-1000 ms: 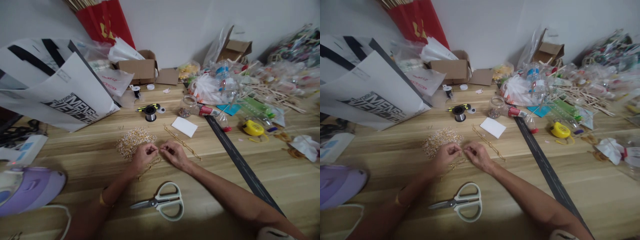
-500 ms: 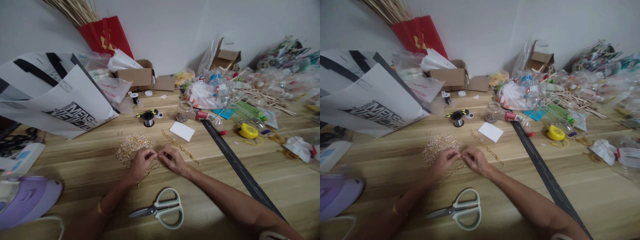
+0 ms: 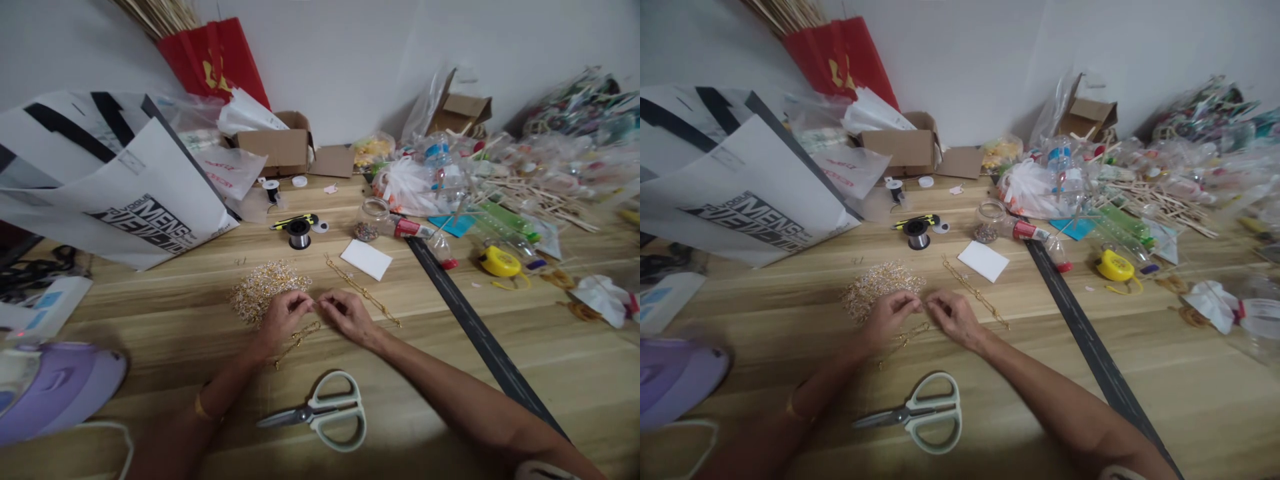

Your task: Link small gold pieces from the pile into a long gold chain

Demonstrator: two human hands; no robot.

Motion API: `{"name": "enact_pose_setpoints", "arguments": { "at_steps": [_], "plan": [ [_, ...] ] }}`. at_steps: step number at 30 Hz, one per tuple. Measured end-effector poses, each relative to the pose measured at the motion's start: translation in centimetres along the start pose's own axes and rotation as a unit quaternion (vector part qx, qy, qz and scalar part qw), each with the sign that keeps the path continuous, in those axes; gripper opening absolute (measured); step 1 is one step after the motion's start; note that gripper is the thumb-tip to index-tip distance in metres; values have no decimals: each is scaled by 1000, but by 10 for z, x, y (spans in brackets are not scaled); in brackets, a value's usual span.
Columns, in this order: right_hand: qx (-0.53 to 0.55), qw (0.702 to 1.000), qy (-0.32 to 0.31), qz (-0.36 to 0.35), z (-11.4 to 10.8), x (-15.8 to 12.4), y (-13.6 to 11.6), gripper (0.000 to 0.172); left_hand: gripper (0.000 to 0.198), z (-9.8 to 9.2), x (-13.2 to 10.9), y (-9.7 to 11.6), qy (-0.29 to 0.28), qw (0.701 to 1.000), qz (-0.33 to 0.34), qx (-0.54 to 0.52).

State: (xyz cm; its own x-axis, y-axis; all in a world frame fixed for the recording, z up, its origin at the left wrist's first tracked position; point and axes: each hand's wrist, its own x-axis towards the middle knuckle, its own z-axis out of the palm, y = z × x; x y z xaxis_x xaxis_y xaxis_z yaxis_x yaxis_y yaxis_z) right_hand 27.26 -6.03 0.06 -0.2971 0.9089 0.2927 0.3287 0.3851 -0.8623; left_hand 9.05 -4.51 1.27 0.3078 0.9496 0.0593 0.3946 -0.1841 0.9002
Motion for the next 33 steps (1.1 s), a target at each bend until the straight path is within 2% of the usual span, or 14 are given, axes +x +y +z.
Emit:
{"name": "enact_pose_setpoints", "arguments": {
  "at_steps": [7,14,28,33],
  "plan": [
    [-12,996,72,-59,-2,3,0,13,18,0,-1,3,13,1000,22,-1],
    [26,999,26,-7,1,-2,-3,18,16,0,-7,14,5,998,49,30],
    [-18,998,14,-60,0,-3,2,16,14,-2,-8,18,14,995,74,61],
    [-14,998,16,-54,-1,-1,2,16,14,-15,-4,15,42,996,46,62]
  ]
}}
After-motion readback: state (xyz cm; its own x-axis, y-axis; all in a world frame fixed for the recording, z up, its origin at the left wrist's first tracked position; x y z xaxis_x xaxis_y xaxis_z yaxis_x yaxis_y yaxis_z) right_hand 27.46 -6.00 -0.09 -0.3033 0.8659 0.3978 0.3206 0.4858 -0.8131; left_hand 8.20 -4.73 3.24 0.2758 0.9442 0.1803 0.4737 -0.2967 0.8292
